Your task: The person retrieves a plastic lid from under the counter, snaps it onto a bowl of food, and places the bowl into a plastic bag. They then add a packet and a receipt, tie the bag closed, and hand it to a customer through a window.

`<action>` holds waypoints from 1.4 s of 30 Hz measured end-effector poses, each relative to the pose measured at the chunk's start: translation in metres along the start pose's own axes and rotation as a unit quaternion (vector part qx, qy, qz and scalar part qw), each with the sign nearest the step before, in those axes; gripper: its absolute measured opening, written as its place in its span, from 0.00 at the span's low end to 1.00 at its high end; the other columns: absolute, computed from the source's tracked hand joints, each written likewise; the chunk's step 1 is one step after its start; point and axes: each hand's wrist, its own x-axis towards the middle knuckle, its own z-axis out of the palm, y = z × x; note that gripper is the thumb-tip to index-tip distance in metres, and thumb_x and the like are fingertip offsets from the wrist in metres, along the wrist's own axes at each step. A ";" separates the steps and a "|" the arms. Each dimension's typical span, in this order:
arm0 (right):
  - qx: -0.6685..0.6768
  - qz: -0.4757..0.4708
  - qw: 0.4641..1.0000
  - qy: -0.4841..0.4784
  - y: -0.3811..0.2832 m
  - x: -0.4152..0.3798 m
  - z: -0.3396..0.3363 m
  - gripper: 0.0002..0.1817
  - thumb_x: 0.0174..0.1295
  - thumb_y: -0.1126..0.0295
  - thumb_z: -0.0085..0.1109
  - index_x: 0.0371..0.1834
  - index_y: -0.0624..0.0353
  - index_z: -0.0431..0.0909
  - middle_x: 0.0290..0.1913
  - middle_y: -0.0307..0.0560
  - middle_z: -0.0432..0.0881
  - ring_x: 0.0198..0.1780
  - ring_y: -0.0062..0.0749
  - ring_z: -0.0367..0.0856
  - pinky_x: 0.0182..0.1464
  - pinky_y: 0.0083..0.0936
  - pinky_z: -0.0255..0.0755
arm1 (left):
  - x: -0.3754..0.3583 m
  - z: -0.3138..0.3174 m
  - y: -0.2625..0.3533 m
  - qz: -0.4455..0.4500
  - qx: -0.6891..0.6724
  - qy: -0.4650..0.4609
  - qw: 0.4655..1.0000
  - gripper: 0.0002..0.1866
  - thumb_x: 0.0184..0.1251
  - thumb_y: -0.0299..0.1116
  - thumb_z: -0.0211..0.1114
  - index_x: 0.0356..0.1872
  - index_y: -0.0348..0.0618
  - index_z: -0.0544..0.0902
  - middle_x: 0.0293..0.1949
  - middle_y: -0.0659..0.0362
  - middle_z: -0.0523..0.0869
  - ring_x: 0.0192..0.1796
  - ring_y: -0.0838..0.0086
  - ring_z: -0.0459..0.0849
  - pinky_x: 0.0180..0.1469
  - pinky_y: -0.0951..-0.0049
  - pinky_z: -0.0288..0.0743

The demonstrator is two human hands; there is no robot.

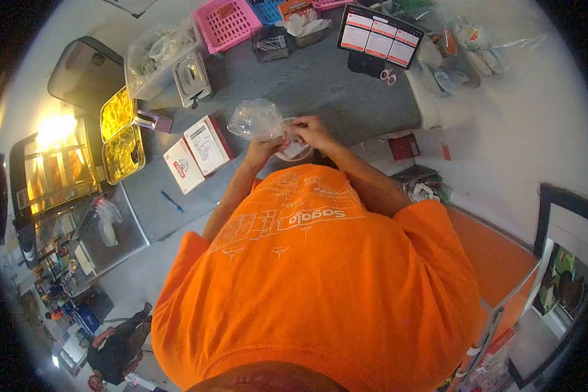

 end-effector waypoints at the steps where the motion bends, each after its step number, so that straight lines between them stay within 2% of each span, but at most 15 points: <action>1: 0.003 0.004 1.000 0.002 0.004 -0.001 0.002 0.13 0.66 0.65 0.63 0.42 0.65 0.83 0.23 0.36 0.78 0.22 0.16 0.71 0.24 0.19 0.65 | -0.002 -0.001 0.000 0.001 -0.003 -0.004 1.000 0.15 0.62 0.21 0.68 0.49 0.35 0.80 0.45 0.54 0.85 0.45 0.68 0.86 0.46 0.73 0.85; 9: 0.000 0.014 1.000 0.019 0.012 0.000 0.006 0.12 0.65 0.65 0.64 0.39 0.65 0.84 0.22 0.36 0.77 0.22 0.16 0.71 0.25 0.18 0.65 | -0.008 0.002 0.008 -0.004 -0.009 -0.012 1.000 0.14 0.64 0.24 0.68 0.50 0.34 0.80 0.44 0.53 0.85 0.44 0.68 0.86 0.48 0.72 0.84; 15: -0.014 -0.117 0.993 0.011 0.026 -0.015 0.012 0.11 0.60 0.66 0.66 0.36 0.65 0.84 0.25 0.43 0.83 0.26 0.24 0.80 0.29 0.26 0.73 | -0.004 0.000 -0.006 -0.046 -0.104 0.009 0.993 0.13 0.64 0.26 0.69 0.47 0.30 0.80 0.41 0.53 0.86 0.41 0.68 0.87 0.43 0.75 0.85; 21: -0.348 -0.170 0.918 0.090 0.000 -0.043 0.019 0.12 0.62 0.63 0.60 0.35 0.63 0.81 0.31 0.59 0.83 0.36 0.51 0.85 0.40 0.42 0.78 | -0.010 0.011 -0.008 -0.035 -0.153 0.021 0.987 0.13 0.69 0.26 0.64 0.51 0.32 0.79 0.46 0.52 0.85 0.48 0.65 0.86 0.50 0.71 0.83; 25: -0.460 -0.151 0.873 0.059 -0.008 -0.053 0.010 0.12 0.65 0.63 0.55 0.40 0.62 0.78 0.38 0.59 0.83 0.40 0.57 0.82 0.41 0.46 0.77 | -0.016 0.018 0.011 -0.034 0.039 -0.009 0.999 0.09 0.65 0.27 0.66 0.45 0.36 0.82 0.43 0.54 0.86 0.46 0.67 0.87 0.47 0.71 0.84; 26: -0.487 -0.147 0.859 0.053 -0.008 -0.051 0.004 0.13 0.65 0.62 0.55 0.41 0.62 0.77 0.37 0.59 0.83 0.40 0.56 0.83 0.41 0.46 0.77 | -0.019 0.020 0.017 0.103 0.262 -0.070 0.957 0.10 0.64 0.27 0.65 0.44 0.37 0.82 0.44 0.53 0.86 0.46 0.65 0.87 0.47 0.69 0.83; 27: -0.513 -0.144 0.845 0.047 -0.008 -0.045 -0.008 0.13 0.65 0.62 0.54 0.41 0.62 0.77 0.37 0.59 0.83 0.41 0.56 0.83 0.41 0.46 0.77 | -0.020 0.019 0.022 0.236 0.465 -0.126 0.844 0.10 0.63 0.28 0.65 0.44 0.37 0.82 0.44 0.53 0.86 0.46 0.63 0.87 0.47 0.68 0.82; 28: -0.540 -0.139 0.829 0.040 -0.009 -0.039 -0.021 0.13 0.65 0.62 0.54 0.42 0.62 0.77 0.36 0.59 0.83 0.41 0.56 0.83 0.41 0.47 0.77 | -0.021 0.020 0.026 0.355 0.630 -0.172 0.669 0.11 0.62 0.29 0.65 0.44 0.37 0.82 0.45 0.52 0.86 0.46 0.61 0.87 0.47 0.67 0.82; 31: -0.473 -0.081 0.853 0.206 -0.023 -0.025 -0.076 0.14 0.63 0.61 0.58 0.42 0.61 0.79 0.37 0.55 0.85 0.42 0.56 0.84 0.44 0.43 0.79 | -0.019 0.026 0.033 0.308 0.615 -0.278 0.670 0.12 0.59 0.30 0.62 0.44 0.39 0.83 0.45 0.50 0.86 0.45 0.56 0.86 0.48 0.62 0.79; 33: -0.391 -0.140 0.874 0.250 -0.038 -0.043 -0.125 0.13 0.64 0.62 0.59 0.41 0.62 0.78 0.35 0.53 0.85 0.38 0.56 0.83 0.43 0.41 0.79 | 0.021 0.001 -0.002 0.399 0.525 -0.191 0.727 0.12 0.62 0.31 0.60 0.44 0.38 0.83 0.45 0.49 0.86 0.43 0.55 0.86 0.49 0.58 0.77; 35: -0.317 -0.165 0.878 0.320 -0.051 -0.094 -0.174 0.13 0.64 0.62 0.60 0.39 0.61 0.78 0.35 0.52 0.84 0.38 0.56 0.82 0.44 0.40 0.78 | 0.015 0.036 0.030 0.442 0.546 -0.160 0.694 0.11 0.65 0.31 0.61 0.42 0.37 0.86 0.40 0.50 0.88 0.41 0.58 0.86 0.50 0.60 0.77; 36: -0.285 -0.163 0.874 0.358 -0.064 -0.132 -0.187 0.12 0.63 0.62 0.61 0.38 0.60 0.78 0.36 0.51 0.84 0.39 0.55 0.82 0.46 0.40 0.77 | 0.012 0.054 0.024 0.265 0.422 -0.036 0.866 0.09 0.67 0.28 0.62 0.40 0.37 0.87 0.38 0.52 0.89 0.42 0.65 0.86 0.50 0.65 0.77; 37: -0.255 -0.164 0.867 0.396 -0.073 -0.176 -0.207 0.12 0.63 0.62 0.61 0.38 0.60 0.78 0.37 0.50 0.84 0.40 0.54 0.81 0.48 0.40 0.76 | 0.032 0.053 0.017 0.260 0.358 -0.044 0.896 0.08 0.68 0.27 0.62 0.41 0.33 0.86 0.38 0.55 0.89 0.43 0.70 0.85 0.49 0.69 0.77; 41: -0.303 -0.161 0.537 0.770 -0.068 -0.387 -0.287 0.11 0.59 0.61 0.67 0.37 0.54 0.80 0.48 0.47 0.81 0.57 0.45 0.75 0.63 0.41 0.65 | 0.070 0.101 0.023 0.255 0.357 0.024 0.898 0.14 0.67 0.30 0.65 0.46 0.27 0.83 0.43 0.49 0.87 0.44 0.66 0.84 0.47 0.69 0.78; 42: -0.377 -0.154 0.416 0.813 -0.055 -0.452 -0.318 0.12 0.57 0.61 0.68 0.38 0.53 0.80 0.47 0.48 0.82 0.55 0.45 0.76 0.61 0.41 0.66 | 0.093 0.097 0.015 0.270 0.375 0.025 0.886 0.16 0.67 0.31 0.65 0.48 0.26 0.82 0.44 0.49 0.87 0.44 0.66 0.84 0.48 0.68 0.78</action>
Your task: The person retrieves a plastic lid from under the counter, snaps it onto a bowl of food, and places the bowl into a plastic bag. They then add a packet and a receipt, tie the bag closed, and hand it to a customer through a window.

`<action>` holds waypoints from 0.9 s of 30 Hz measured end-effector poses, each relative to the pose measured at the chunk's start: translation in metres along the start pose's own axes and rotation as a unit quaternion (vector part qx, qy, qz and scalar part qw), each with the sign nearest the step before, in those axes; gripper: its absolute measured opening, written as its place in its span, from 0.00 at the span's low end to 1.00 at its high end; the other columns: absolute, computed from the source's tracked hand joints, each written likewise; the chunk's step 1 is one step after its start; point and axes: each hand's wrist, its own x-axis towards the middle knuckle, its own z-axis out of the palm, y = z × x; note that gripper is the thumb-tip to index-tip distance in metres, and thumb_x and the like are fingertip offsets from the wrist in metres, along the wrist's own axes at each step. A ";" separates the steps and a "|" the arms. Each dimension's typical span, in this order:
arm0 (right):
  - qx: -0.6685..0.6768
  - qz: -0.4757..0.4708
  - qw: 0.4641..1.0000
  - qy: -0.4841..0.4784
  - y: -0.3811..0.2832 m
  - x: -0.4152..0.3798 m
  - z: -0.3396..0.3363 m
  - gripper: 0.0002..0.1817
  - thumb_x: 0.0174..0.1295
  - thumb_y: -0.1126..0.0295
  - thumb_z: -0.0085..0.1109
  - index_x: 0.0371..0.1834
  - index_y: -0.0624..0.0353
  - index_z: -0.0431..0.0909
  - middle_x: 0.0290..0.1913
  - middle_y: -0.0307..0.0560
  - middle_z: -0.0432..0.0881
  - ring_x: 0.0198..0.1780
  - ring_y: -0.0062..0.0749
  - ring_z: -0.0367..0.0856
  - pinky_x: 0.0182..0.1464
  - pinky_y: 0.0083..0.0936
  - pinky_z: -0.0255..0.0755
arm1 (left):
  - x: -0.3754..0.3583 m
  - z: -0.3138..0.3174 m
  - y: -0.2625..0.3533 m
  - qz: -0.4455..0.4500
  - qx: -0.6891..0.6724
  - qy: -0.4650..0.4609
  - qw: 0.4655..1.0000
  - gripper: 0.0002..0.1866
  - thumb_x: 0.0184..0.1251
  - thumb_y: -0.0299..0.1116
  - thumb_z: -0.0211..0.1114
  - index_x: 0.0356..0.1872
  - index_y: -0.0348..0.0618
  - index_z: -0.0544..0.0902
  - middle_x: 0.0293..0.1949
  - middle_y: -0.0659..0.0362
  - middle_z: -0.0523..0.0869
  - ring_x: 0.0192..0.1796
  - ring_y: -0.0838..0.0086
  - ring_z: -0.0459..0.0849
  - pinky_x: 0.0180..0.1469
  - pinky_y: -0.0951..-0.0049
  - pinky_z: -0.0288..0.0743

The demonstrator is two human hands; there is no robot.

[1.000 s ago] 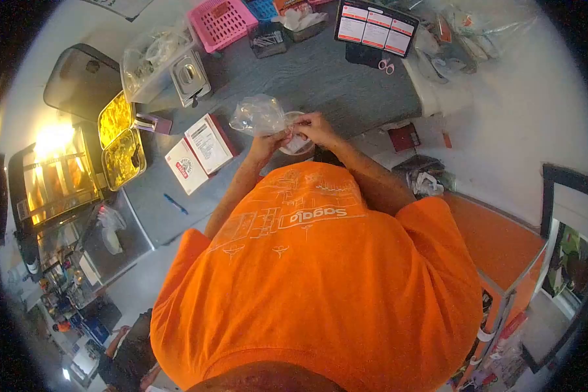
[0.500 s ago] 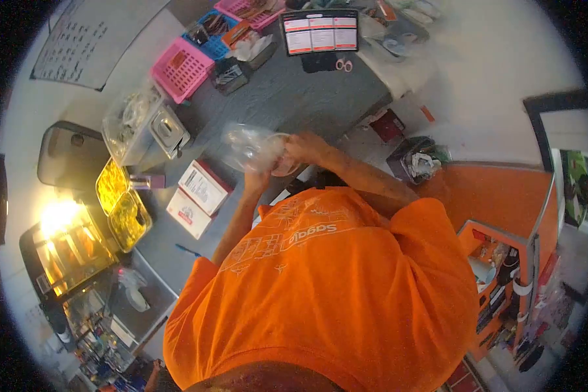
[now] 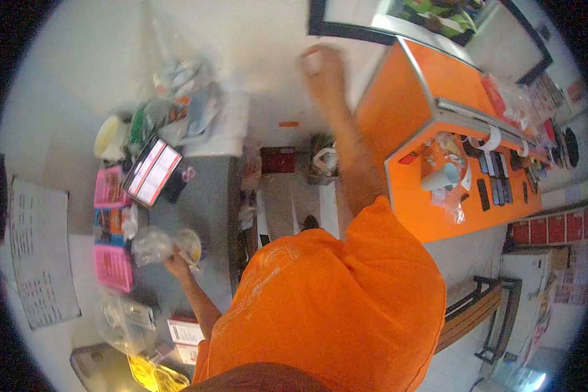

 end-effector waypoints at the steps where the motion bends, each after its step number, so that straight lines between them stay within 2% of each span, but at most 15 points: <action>1: -0.116 0.024 0.993 0.026 0.026 0.034 -0.050 0.11 0.56 0.65 0.69 0.38 0.55 0.81 0.46 0.50 0.82 0.54 0.46 0.76 0.60 0.40 0.67 | 0.016 0.012 -0.028 0.017 0.022 0.006 1.000 0.17 0.67 0.31 0.65 0.49 0.26 0.82 0.46 0.48 0.87 0.44 0.65 0.85 0.48 0.67 0.78; 2: -0.165 0.097 0.981 -0.007 0.083 0.061 -0.087 0.17 0.55 0.58 0.69 0.42 0.55 0.80 0.48 0.51 0.82 0.55 0.45 0.76 0.58 0.43 0.68 | 0.026 0.028 -0.038 0.035 0.042 0.011 0.998 0.18 0.67 0.32 0.66 0.50 0.25 0.81 0.47 0.47 0.86 0.45 0.64 0.85 0.48 0.67 0.78; 3: -0.274 0.056 0.957 0.077 0.121 0.076 -0.114 0.19 0.58 0.55 0.67 0.47 0.54 0.81 0.48 0.53 0.82 0.55 0.50 0.75 0.56 0.45 0.70 | 0.025 0.043 -0.029 0.024 -0.017 0.031 0.999 0.21 0.66 0.35 0.67 0.52 0.26 0.80 0.49 0.46 0.85 0.45 0.62 0.84 0.49 0.65 0.78; 5: -0.200 0.040 0.977 0.065 0.243 0.110 -0.161 0.25 0.62 0.53 0.63 0.59 0.53 0.75 0.58 0.57 0.76 0.58 0.55 0.74 0.56 0.49 0.71 | 0.024 0.069 -0.004 -0.004 -0.132 0.069 0.989 0.28 0.64 0.40 0.70 0.56 0.26 0.77 0.51 0.42 0.84 0.47 0.57 0.84 0.51 0.61 0.78; 6: 0.092 0.240 0.963 0.086 0.267 0.120 -0.186 0.29 0.63 0.52 0.61 0.64 0.53 0.70 0.64 0.59 0.70 0.59 0.57 0.73 0.57 0.51 0.71 | 0.028 0.081 -0.008 -0.039 -0.057 0.133 0.989 0.32 0.62 0.43 0.71 0.58 0.27 0.75 0.53 0.40 0.82 0.49 0.54 0.83 0.53 0.58 0.77; 7: 0.378 0.404 0.828 0.094 0.285 0.132 -0.207 0.33 0.65 0.51 0.60 0.70 0.53 0.64 0.69 0.60 0.64 0.60 0.59 0.72 0.58 0.54 0.70 | 0.037 0.092 -0.021 -0.074 0.018 0.198 0.977 0.35 0.60 0.47 0.72 0.60 0.27 0.74 0.54 0.38 0.80 0.51 0.51 0.82 0.55 0.55 0.76; 8: 0.442 0.430 0.785 0.055 0.298 0.144 -0.227 0.42 0.65 0.47 0.59 0.75 0.54 0.52 0.73 0.61 0.56 0.63 0.59 0.71 0.59 0.58 0.71 | 0.044 0.105 -0.024 -0.109 0.093 0.263 0.954 0.39 0.58 0.50 0.73 0.62 0.28 0.72 0.56 0.36 0.79 0.53 0.48 0.81 0.57 0.52 0.75; 11: 0.455 0.491 0.739 0.077 0.322 0.162 -0.248 0.42 0.67 0.48 0.56 0.76 0.54 0.47 0.71 0.64 0.58 0.66 0.64 0.69 0.62 0.56 0.72 | -0.003 0.149 0.048 -0.104 0.211 0.319 0.918 0.47 0.52 0.57 0.74 0.64 0.29 0.69 0.58 0.33 0.74 0.61 0.42 0.75 0.61 0.46 0.70; 16: 0.443 0.616 0.632 0.160 0.356 0.172 -0.236 0.51 0.60 0.41 0.63 0.76 0.58 0.47 0.69 0.63 0.61 0.63 0.67 0.71 0.58 0.60 0.73 | -0.039 0.180 0.059 -0.024 0.046 0.246 0.968 0.44 0.56 0.54 0.73 0.65 0.31 0.68 0.62 0.36 0.71 0.64 0.44 0.72 0.63 0.47 0.68; 19: 0.446 0.615 0.638 0.127 0.385 0.174 -0.222 0.52 0.57 0.46 0.69 0.74 0.61 0.49 0.67 0.60 0.64 0.61 0.64 0.74 0.56 0.57 0.75 | -0.039 0.179 0.032 -0.015 0.009 0.228 0.974 0.38 0.60 0.46 0.72 0.65 0.31 0.68 0.62 0.39 0.72 0.63 0.49 0.72 0.64 0.52 0.68; 22: 0.428 0.586 0.681 0.095 0.411 0.174 -0.204 0.48 0.60 0.49 0.67 0.73 0.66 0.49 0.63 0.56 0.70 0.58 0.57 0.78 0.52 0.56 0.77 | -0.044 0.165 0.018 0.006 -0.073 0.215 0.974 0.31 0.65 0.36 0.69 0.64 0.31 0.69 0.62 0.43 0.72 0.63 0.55 0.72 0.65 0.58 0.68; 24: 0.407 0.592 0.695 0.036 0.457 0.169 -0.207 0.32 0.62 0.50 0.65 0.59 0.66 0.74 0.56 0.51 0.81 0.57 0.49 0.80 0.53 0.40 0.78 | -0.045 0.150 0.004 -0.057 -0.086 0.180 0.978 0.30 0.66 0.36 0.68 0.64 0.31 0.68 0.63 0.43 0.71 0.64 0.55 0.72 0.65 0.57 0.67; 25: 0.241 0.319 0.901 -0.169 0.513 0.161 -0.202 0.27 0.60 0.55 0.67 0.56 0.63 0.77 0.52 0.51 0.83 0.52 0.46 0.81 0.51 0.38 0.78 | -0.046 0.144 -0.020 -0.035 -0.079 0.191 0.978 0.29 0.67 0.36 0.67 0.63 0.31 0.69 0.63 0.43 0.72 0.64 0.56 0.71 0.65 0.58 0.67; 26: 0.031 -0.008 0.985 -0.170 0.554 0.154 -0.198 0.22 0.59 0.60 0.69 0.54 0.60 0.81 0.49 0.50 0.85 0.46 0.43 0.83 0.48 0.37 0.79 | -0.059 0.137 0.007 -0.013 -0.036 0.156 0.987 0.27 0.67 0.37 0.66 0.62 0.31 0.70 0.63 0.44 0.73 0.63 0.57 0.73 0.64 0.60 0.68; 27: -0.099 -0.035 0.978 -0.179 0.550 0.158 -0.203 0.22 0.58 0.61 0.68 0.54 0.60 0.81 0.49 0.50 0.85 0.47 0.43 0.83 0.49 0.37 0.79 | -0.061 0.133 0.008 -0.068 -0.002 0.163 0.984 0.26 0.66 0.37 0.66 0.60 0.32 0.72 0.61 0.45 0.75 0.62 0.57 0.74 0.63 0.60 0.68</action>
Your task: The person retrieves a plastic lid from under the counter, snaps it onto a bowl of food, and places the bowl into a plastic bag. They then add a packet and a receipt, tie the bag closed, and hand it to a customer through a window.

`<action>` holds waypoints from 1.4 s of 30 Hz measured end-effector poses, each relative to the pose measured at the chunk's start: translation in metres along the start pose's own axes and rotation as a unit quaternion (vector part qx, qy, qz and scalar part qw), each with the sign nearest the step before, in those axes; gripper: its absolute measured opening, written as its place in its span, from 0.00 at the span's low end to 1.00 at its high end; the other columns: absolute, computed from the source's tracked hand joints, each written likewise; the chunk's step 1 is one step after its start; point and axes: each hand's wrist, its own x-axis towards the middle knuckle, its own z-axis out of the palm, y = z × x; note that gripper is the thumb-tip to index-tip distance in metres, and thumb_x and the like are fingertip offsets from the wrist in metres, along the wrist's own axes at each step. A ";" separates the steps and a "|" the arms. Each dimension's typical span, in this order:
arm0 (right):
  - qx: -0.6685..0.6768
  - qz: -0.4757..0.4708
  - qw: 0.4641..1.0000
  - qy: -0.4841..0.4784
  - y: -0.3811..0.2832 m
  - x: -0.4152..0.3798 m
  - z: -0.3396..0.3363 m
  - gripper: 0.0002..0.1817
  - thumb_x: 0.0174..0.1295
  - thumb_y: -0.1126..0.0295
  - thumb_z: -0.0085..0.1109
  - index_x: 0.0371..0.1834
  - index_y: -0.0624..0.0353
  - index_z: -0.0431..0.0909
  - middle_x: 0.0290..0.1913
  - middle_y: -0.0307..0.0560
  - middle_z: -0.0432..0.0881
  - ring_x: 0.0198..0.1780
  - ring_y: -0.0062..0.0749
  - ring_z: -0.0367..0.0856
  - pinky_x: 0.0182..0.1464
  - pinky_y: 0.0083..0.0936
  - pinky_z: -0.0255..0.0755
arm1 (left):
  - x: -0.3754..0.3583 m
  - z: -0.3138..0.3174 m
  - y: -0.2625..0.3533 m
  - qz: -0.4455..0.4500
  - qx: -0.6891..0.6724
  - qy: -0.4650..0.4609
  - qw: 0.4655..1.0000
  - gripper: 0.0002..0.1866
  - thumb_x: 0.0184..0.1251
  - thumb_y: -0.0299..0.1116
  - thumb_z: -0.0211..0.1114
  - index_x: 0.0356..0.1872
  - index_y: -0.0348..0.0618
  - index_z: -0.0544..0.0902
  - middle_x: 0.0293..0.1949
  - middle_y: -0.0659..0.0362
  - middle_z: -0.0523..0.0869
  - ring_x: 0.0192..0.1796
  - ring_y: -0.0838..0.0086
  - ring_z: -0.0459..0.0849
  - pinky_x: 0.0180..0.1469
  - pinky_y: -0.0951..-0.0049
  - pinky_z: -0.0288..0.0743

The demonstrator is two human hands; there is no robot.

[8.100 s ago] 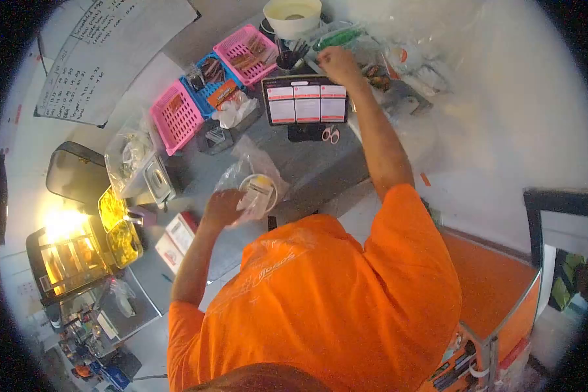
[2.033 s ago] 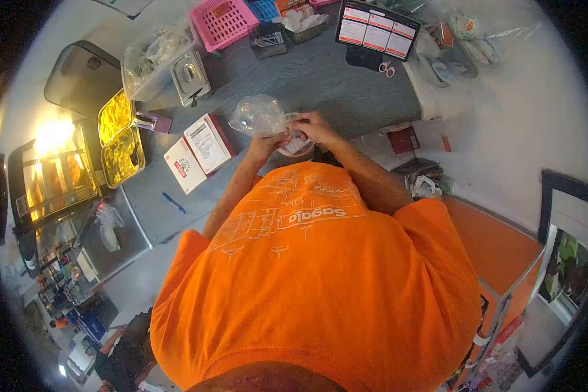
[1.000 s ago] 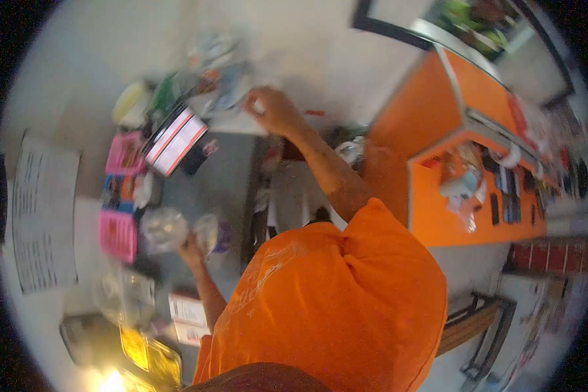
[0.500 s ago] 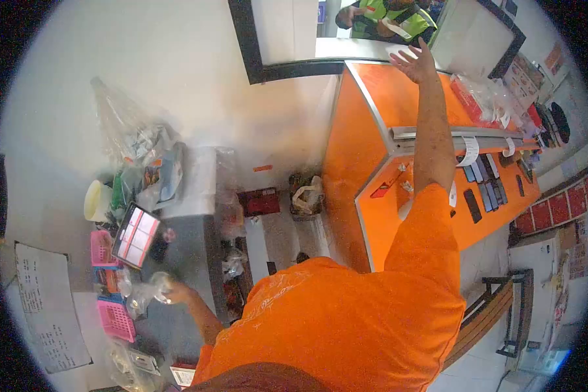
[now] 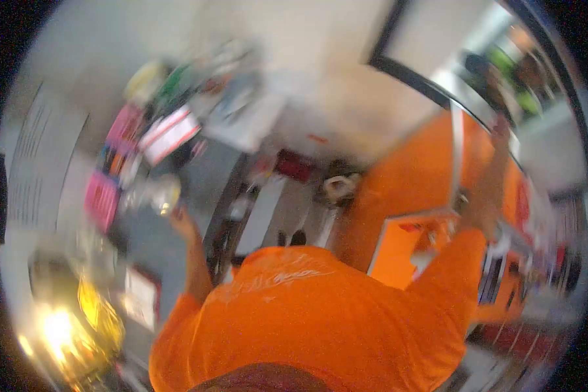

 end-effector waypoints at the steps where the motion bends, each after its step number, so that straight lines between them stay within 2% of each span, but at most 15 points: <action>1: -0.027 0.017 0.999 -0.026 -0.023 0.006 0.003 0.22 0.58 0.62 0.68 0.54 0.60 0.80 0.50 0.50 0.84 0.47 0.43 0.83 0.49 0.36 0.78 | -0.010 -0.002 0.012 -0.005 -0.080 0.022 0.997 0.25 0.65 0.36 0.67 0.59 0.33 0.74 0.58 0.46 0.78 0.60 0.59 0.76 0.63 0.60 0.68; 3: -0.012 0.082 0.995 -0.050 -0.063 0.012 0.017 0.22 0.57 0.64 0.67 0.54 0.60 0.80 0.50 0.50 0.84 0.48 0.42 0.82 0.50 0.36 0.78 | -0.010 -0.014 0.022 -0.010 0.008 0.033 0.999 0.24 0.63 0.37 0.69 0.57 0.35 0.76 0.55 0.49 0.81 0.59 0.61 0.77 0.62 0.62 0.68; 7: 0.066 0.213 0.975 -0.010 -0.152 0.020 0.030 0.22 0.56 0.67 0.66 0.54 0.61 0.80 0.51 0.50 0.83 0.49 0.41 0.81 0.52 0.35 0.77 | -0.001 -0.034 -0.010 0.028 -0.064 0.051 0.996 0.21 0.60 0.37 0.72 0.52 0.39 0.78 0.51 0.51 0.83 0.54 0.61 0.80 0.59 0.62 0.71; 16: 0.064 0.073 0.995 -0.004 -0.435 0.002 0.016 0.23 0.52 0.74 0.62 0.55 0.62 0.78 0.53 0.50 0.81 0.52 0.39 0.80 0.56 0.33 0.74 | 0.008 -0.144 0.022 -0.001 -0.100 -0.004 0.995 0.20 0.61 0.35 0.70 0.51 0.39 0.77 0.48 0.52 0.84 0.49 0.62 0.82 0.52 0.63 0.75; 22: 0.226 -0.082 0.952 -0.189 -0.659 -0.020 0.032 0.24 0.50 0.79 0.60 0.55 0.64 0.77 0.54 0.50 0.80 0.55 0.38 0.78 0.58 0.32 0.72 | -0.012 -0.254 0.175 0.363 0.100 -0.018 0.926 0.24 0.57 0.39 0.72 0.53 0.43 0.78 0.51 0.54 0.81 0.57 0.57 0.77 0.57 0.58 0.70; 25: 0.321 -0.186 0.825 -0.427 -0.817 -0.071 0.070 0.25 0.49 0.82 0.58 0.55 0.64 0.77 0.55 0.50 0.79 0.56 0.37 0.78 0.60 0.31 0.72 | -0.036 -0.299 0.243 0.462 0.143 -0.091 0.871 0.31 0.54 0.48 0.73 0.58 0.44 0.77 0.59 0.52 0.78 0.63 0.57 0.74 0.66 0.51 0.63; 27: 0.465 -0.423 0.644 -0.436 -0.925 -0.128 0.093 0.19 0.47 0.79 0.63 0.46 0.62 0.83 0.48 0.49 0.84 0.51 0.38 0.82 0.58 0.29 0.72 | -0.046 -0.311 0.240 0.448 0.160 -0.109 0.873 0.35 0.53 0.50 0.73 0.61 0.45 0.76 0.63 0.51 0.75 0.66 0.57 0.71 0.69 0.49 0.59; 29: 0.458 -0.449 0.469 -0.608 -1.026 -0.153 0.084 0.17 0.47 0.78 0.63 0.43 0.63 0.83 0.40 0.47 0.85 0.42 0.33 0.84 0.51 0.26 0.75 | -0.046 -0.328 0.217 0.393 0.145 -0.144 0.896 0.36 0.53 0.49 0.73 0.63 0.45 0.76 0.63 0.49 0.76 0.67 0.57 0.72 0.73 0.47 0.54; 31: 0.483 -0.513 0.347 -0.619 -1.099 -0.168 0.091 0.13 0.49 0.77 0.63 0.41 0.63 0.83 0.34 0.43 0.84 0.36 0.27 0.83 0.44 0.23 0.76 | -0.042 -0.347 0.149 0.334 0.091 -0.166 0.923 0.31 0.56 0.46 0.74 0.60 0.47 0.79 0.49 0.50 0.85 0.55 0.66 0.83 0.65 0.53 0.69; 32: 0.490 -0.543 0.311 -0.606 -1.129 -0.178 0.104 0.11 0.51 0.76 0.64 0.39 0.63 0.83 0.32 0.41 0.84 0.34 0.24 0.83 0.41 0.22 0.76 | -0.049 -0.371 0.140 0.186 0.036 -0.160 0.969 0.24 0.58 0.42 0.73 0.55 0.44 0.82 0.40 0.53 0.87 0.46 0.70 0.84 0.56 0.60 0.74; 33: 0.509 -0.501 0.334 -0.616 -1.161 -0.195 0.116 0.09 0.55 0.75 0.64 0.39 0.62 0.83 0.32 0.39 0.84 0.35 0.21 0.82 0.39 0.21 0.75 | -0.061 -0.394 0.132 0.033 -0.022 -0.152 0.988 0.19 0.61 0.39 0.72 0.50 0.41 0.84 0.32 0.56 0.88 0.37 0.75 0.86 0.48 0.67 0.79; 34: 0.526 -0.453 0.358 -0.625 -1.193 -0.217 0.127 0.07 0.59 0.73 0.64 0.39 0.62 0.83 0.32 0.38 0.83 0.35 0.19 0.82 0.38 0.21 0.74 | -0.072 -0.406 0.111 0.008 -0.082 -0.077 0.994 0.15 0.63 0.37 0.71 0.47 0.40 0.85 0.30 0.58 0.88 0.34 0.78 0.84 0.42 0.71 0.79; 36: 0.624 -0.303 0.217 -0.687 -1.263 -0.267 0.151 0.08 0.66 0.67 0.61 0.41 0.60 0.83 0.35 0.36 0.84 0.36 0.19 0.82 0.37 0.21 0.74 | -0.097 -0.426 0.062 -0.103 -0.172 0.049 0.979 0.12 0.65 0.36 0.69 0.43 0.38 0.86 0.30 0.60 0.88 0.31 0.79 0.83 0.37 0.74 0.78; 38: 0.556 -0.302 0.315 -0.708 -1.332 -0.329 0.187 0.15 0.72 0.64 0.54 0.54 0.61 0.79 0.40 0.43 0.84 0.41 0.26 0.83 0.43 0.22 0.75 | -0.118 -0.442 0.026 -0.202 -0.222 0.155 0.941 0.12 0.66 0.35 0.68 0.44 0.36 0.85 0.33 0.59 0.88 0.33 0.77 0.84 0.39 0.74 0.78; 42: 0.418 -0.226 0.396 -0.785 -1.422 -0.476 0.279 0.25 0.70 0.51 0.54 0.61 0.58 0.77 0.50 0.46 0.83 0.44 0.27 0.83 0.38 0.29 0.78 | -0.153 -0.443 -0.017 -0.249 -0.329 0.303 0.859 0.13 0.67 0.31 0.67 0.47 0.33 0.83 0.40 0.58 0.87 0.38 0.76 0.85 0.42 0.74 0.78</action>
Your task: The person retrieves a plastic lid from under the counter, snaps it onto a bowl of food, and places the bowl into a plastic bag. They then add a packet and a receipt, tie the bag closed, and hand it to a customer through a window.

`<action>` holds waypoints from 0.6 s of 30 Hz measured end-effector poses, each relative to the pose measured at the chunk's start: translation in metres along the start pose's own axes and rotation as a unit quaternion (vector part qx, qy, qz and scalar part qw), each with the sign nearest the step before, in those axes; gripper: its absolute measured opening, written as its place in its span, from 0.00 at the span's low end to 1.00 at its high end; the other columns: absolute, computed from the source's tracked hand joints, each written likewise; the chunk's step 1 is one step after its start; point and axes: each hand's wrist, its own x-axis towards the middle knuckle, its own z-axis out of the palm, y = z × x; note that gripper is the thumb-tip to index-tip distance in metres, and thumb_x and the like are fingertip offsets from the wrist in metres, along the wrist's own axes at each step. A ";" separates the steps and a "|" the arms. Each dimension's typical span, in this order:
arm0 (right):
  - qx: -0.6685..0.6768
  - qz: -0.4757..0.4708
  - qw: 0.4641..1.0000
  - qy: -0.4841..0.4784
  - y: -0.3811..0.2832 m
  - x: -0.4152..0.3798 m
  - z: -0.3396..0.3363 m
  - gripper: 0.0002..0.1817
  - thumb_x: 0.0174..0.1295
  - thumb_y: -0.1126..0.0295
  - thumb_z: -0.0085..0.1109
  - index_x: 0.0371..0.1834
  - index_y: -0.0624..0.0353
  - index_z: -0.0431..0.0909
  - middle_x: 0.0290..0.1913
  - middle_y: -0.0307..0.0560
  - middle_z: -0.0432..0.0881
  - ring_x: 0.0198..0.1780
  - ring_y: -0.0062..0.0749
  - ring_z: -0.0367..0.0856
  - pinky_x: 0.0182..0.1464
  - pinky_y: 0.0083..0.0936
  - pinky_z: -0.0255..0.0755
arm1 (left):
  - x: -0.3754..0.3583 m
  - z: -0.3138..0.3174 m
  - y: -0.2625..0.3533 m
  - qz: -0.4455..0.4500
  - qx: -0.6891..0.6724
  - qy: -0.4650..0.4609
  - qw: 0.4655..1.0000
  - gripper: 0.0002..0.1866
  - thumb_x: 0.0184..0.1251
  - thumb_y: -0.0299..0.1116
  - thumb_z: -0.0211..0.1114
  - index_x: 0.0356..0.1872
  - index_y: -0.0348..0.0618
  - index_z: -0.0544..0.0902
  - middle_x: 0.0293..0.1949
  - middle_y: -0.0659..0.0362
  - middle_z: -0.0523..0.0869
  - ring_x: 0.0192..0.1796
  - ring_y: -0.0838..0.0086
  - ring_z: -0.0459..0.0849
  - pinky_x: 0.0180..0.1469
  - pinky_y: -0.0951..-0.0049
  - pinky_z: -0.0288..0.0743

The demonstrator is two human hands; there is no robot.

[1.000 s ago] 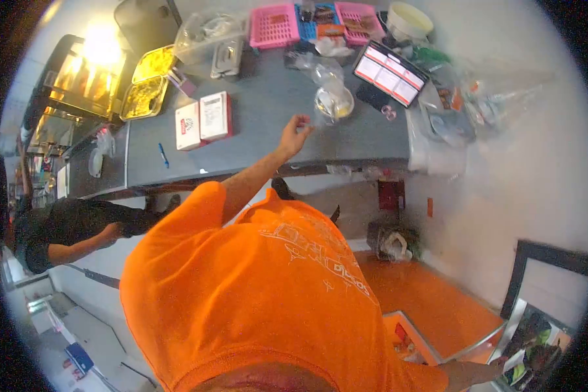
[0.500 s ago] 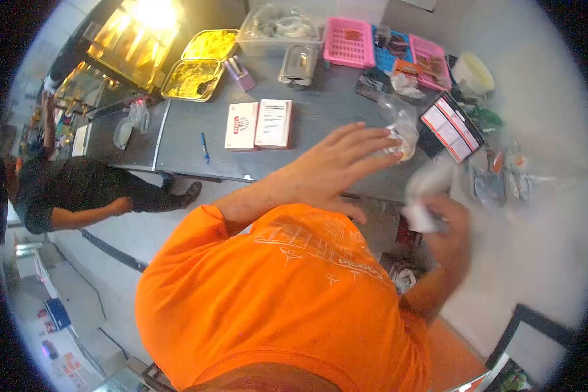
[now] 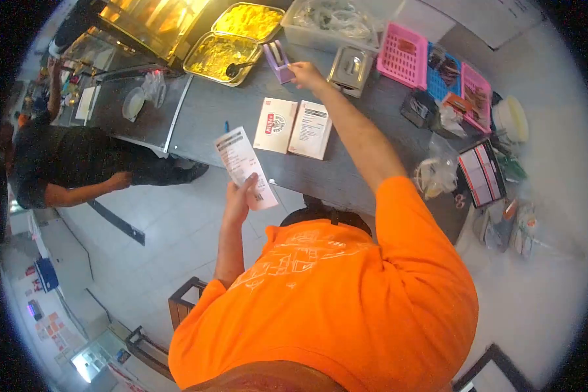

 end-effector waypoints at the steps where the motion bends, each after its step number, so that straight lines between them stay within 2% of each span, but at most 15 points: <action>1: -0.036 0.019 0.998 0.039 0.016 0.027 0.012 0.26 0.68 0.49 0.54 0.59 0.57 0.78 0.47 0.45 0.84 0.41 0.28 0.83 0.35 0.28 0.77 | 0.001 -0.007 -0.005 -0.012 -0.038 0.016 0.999 0.14 0.67 0.31 0.66 0.48 0.33 0.82 0.41 0.58 0.87 0.39 0.75 0.85 0.42 0.74 0.78; 3: -0.109 0.057 0.985 0.121 0.030 0.063 0.025 0.28 0.65 0.43 0.55 0.54 0.55 0.82 0.42 0.43 0.86 0.36 0.29 0.84 0.28 0.28 0.76 | 0.003 -0.013 -0.011 -0.022 -0.046 0.026 0.998 0.14 0.67 0.30 0.66 0.50 0.33 0.81 0.43 0.57 0.87 0.41 0.75 0.85 0.44 0.74 0.78; 6: -0.022 0.133 0.985 0.109 0.037 0.088 0.035 0.31 0.62 0.38 0.56 0.53 0.54 0.82 0.41 0.42 0.83 0.34 0.25 0.79 0.28 0.25 0.74 | 0.009 -0.013 -0.016 -0.038 -0.068 0.011 0.997 0.15 0.68 0.30 0.66 0.51 0.33 0.81 0.45 0.57 0.87 0.43 0.75 0.85 0.45 0.74 0.79; 9: -0.036 0.090 0.991 0.091 0.044 0.115 0.036 0.22 0.63 0.45 0.60 0.45 0.51 0.84 0.31 0.37 0.81 0.29 0.23 0.75 0.26 0.21 0.70 | 0.021 -0.009 -0.018 -0.054 -0.062 -0.007 0.997 0.15 0.68 0.30 0.66 0.51 0.33 0.81 0.45 0.56 0.87 0.43 0.75 0.85 0.45 0.74 0.79; 12: 0.115 0.059 0.991 0.032 0.064 0.127 0.035 0.17 0.59 0.51 0.67 0.39 0.53 0.87 0.32 0.42 0.84 0.28 0.27 0.79 0.25 0.25 0.73 | 0.044 -0.006 -0.017 -0.091 -0.029 -0.029 0.995 0.14 0.68 0.29 0.65 0.51 0.32 0.82 0.45 0.56 0.87 0.42 0.75 0.86 0.45 0.74 0.80; 13: 0.224 0.041 0.972 0.053 0.072 0.128 0.038 0.11 0.56 0.61 0.70 0.36 0.56 0.87 0.31 0.41 0.84 0.27 0.27 0.80 0.27 0.26 0.75 | 0.052 -0.005 -0.018 -0.092 -0.035 -0.045 0.994 0.15 0.68 0.30 0.65 0.51 0.31 0.81 0.45 0.55 0.87 0.43 0.74 0.86 0.45 0.73 0.80; 16: 0.304 -0.062 0.948 0.072 0.091 0.104 0.039 0.09 0.54 0.65 0.69 0.34 0.57 0.87 0.30 0.40 0.85 0.25 0.28 0.80 0.29 0.29 0.76 | 0.073 0.000 -0.022 -0.095 -0.072 -0.047 0.992 0.16 0.68 0.31 0.66 0.51 0.30 0.81 0.46 0.54 0.87 0.43 0.74 0.86 0.45 0.73 0.80; 17: 0.091 -0.060 0.987 0.117 0.088 0.102 0.039 0.08 0.54 0.66 0.69 0.34 0.57 0.87 0.31 0.40 0.85 0.27 0.28 0.81 0.32 0.30 0.77 | 0.081 0.003 -0.020 -0.098 -0.075 -0.051 0.991 0.16 0.68 0.31 0.66 0.51 0.31 0.81 0.46 0.54 0.87 0.43 0.74 0.86 0.45 0.73 0.80; 18: -0.126 -0.054 0.978 0.155 0.086 0.098 0.038 0.07 0.54 0.67 0.68 0.34 0.58 0.86 0.32 0.40 0.86 0.29 0.29 0.82 0.35 0.31 0.77 | 0.088 0.006 -0.018 -0.104 -0.078 -0.055 0.990 0.16 0.68 0.31 0.66 0.51 0.31 0.81 0.45 0.54 0.87 0.43 0.74 0.86 0.45 0.73 0.80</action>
